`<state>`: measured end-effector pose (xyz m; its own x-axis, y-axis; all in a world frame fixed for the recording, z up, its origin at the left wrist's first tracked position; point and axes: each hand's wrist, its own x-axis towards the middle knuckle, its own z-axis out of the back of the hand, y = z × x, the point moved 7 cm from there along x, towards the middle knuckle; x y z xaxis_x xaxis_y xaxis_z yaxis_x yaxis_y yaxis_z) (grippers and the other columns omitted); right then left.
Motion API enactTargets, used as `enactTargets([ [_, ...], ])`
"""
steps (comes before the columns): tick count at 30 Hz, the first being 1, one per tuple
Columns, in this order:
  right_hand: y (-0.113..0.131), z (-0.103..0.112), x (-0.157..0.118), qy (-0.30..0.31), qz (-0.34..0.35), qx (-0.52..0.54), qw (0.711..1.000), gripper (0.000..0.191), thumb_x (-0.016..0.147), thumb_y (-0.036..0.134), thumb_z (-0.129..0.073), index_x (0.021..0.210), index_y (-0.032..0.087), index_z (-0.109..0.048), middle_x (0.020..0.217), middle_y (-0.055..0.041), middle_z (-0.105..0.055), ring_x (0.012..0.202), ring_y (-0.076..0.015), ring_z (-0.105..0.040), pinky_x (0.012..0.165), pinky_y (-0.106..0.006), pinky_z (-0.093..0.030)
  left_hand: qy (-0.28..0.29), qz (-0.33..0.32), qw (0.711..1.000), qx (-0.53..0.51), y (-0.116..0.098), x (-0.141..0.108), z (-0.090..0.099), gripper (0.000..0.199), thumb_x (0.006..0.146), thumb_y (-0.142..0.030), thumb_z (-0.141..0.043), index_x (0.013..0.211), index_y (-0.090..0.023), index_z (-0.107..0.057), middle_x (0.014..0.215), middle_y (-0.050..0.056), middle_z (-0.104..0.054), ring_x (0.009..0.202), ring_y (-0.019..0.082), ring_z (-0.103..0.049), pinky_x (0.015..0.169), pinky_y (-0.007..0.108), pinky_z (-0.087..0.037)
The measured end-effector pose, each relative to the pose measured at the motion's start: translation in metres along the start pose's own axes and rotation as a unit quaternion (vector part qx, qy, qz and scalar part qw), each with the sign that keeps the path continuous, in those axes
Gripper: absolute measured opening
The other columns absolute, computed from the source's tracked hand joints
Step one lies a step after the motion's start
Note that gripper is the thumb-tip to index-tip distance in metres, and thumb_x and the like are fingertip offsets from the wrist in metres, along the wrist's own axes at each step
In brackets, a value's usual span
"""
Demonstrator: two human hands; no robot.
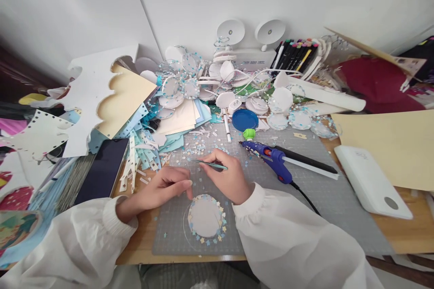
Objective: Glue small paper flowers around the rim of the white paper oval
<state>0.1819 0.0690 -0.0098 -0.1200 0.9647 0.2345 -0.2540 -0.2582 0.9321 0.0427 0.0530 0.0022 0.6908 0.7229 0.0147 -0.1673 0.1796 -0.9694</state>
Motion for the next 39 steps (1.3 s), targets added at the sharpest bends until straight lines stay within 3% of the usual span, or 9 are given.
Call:
enactTargets([
  [6, 0.007, 0.012, 0.001, -0.036, -0.030, 0.028, 0.999, 0.010, 0.075, 0.027, -0.071, 0.072, 0.021, -0.063, 0.083, -0.0051, -0.073, 0.080, -0.0208, -0.068, 0.071, -0.032, -0.053, -0.002, 0.002, 1.000, 0.009, -0.001, 0.000, 0.001, 0.044, 0.092, -0.041, -0.049, 0.067, -0.012, -0.073, 0.055, -0.001, -0.043, 0.052, 0.009, -0.040, 0.052, 0.022, -0.032],
  [10, -0.003, 0.017, 0.002, -0.047, -0.119, 0.128, 0.983, 0.020, 0.069, 0.032, -0.077, 0.066, 0.021, -0.060, 0.075, -0.0023, -0.071, 0.067, -0.0164, -0.062, 0.061, -0.029, -0.048, -0.023, 0.014, 1.000, 0.004, -0.001, 0.001, 0.005, 0.043, 0.091, -0.040, -0.051, 0.067, -0.012, -0.072, 0.054, 0.000, -0.047, 0.053, 0.010, -0.042, 0.053, 0.023, -0.032],
  [14, -0.009, 0.017, 0.002, -0.047, -0.169, 0.253, 0.951, 0.025, 0.064, 0.032, -0.078, 0.062, 0.022, -0.056, 0.059, 0.0028, -0.061, 0.056, -0.0121, -0.051, 0.056, -0.027, -0.041, -0.077, 0.042, 0.995, -0.042, 0.002, 0.001, 0.012, 0.036, 0.087, -0.039, -0.056, 0.068, -0.011, -0.069, 0.062, 0.003, -0.057, 0.058, 0.011, -0.048, 0.055, 0.022, -0.035],
  [17, -0.009, 0.015, 0.002, -0.029, -0.187, 0.288, 0.939, 0.026, 0.061, 0.032, -0.079, 0.061, 0.022, -0.055, 0.059, 0.0026, -0.060, 0.057, -0.0131, -0.051, 0.057, -0.028, -0.041, -0.134, 0.060, 0.985, -0.089, 0.006, -0.001, 0.017, 0.027, 0.083, -0.037, -0.062, 0.075, -0.012, -0.067, 0.070, 0.003, -0.060, 0.064, 0.011, -0.051, 0.057, 0.022, -0.038],
  [22, -0.009, 0.011, 0.000, -0.007, -0.199, 0.298, 0.933, 0.024, 0.061, 0.031, -0.080, 0.061, 0.022, -0.057, 0.060, 0.0018, -0.063, 0.061, -0.0149, -0.056, 0.062, -0.030, -0.042, -0.176, 0.049, 0.972, -0.148, 0.010, -0.002, 0.019, 0.022, 0.081, -0.035, -0.066, 0.087, -0.014, -0.065, 0.059, -0.005, -0.045, 0.054, 0.007, -0.039, 0.050, 0.019, -0.031],
  [33, -0.004, 0.011, 0.001, -0.008, -0.206, 0.265, 0.942, 0.028, 0.057, 0.035, -0.082, 0.059, 0.022, -0.057, 0.060, 0.0011, -0.063, 0.066, -0.0190, -0.062, 0.063, -0.032, -0.044, -0.170, 0.054, 0.975, -0.132, 0.014, -0.001, 0.018, 0.022, 0.082, -0.035, -0.065, 0.081, -0.013, -0.061, 0.061, -0.004, -0.047, 0.055, 0.007, -0.040, 0.051, 0.019, -0.031],
  [39, -0.004, 0.012, 0.001, -0.018, -0.200, 0.259, 0.945, 0.030, 0.058, 0.039, -0.081, 0.058, 0.022, -0.057, 0.057, 0.0009, -0.061, 0.061, -0.0177, -0.059, 0.060, -0.031, -0.044, -0.177, 0.045, 0.976, -0.117, 0.012, -0.002, 0.020, 0.023, 0.084, -0.036, -0.063, 0.080, -0.013, -0.063, 0.061, -0.002, -0.049, 0.056, 0.008, -0.041, 0.051, 0.020, -0.032],
])
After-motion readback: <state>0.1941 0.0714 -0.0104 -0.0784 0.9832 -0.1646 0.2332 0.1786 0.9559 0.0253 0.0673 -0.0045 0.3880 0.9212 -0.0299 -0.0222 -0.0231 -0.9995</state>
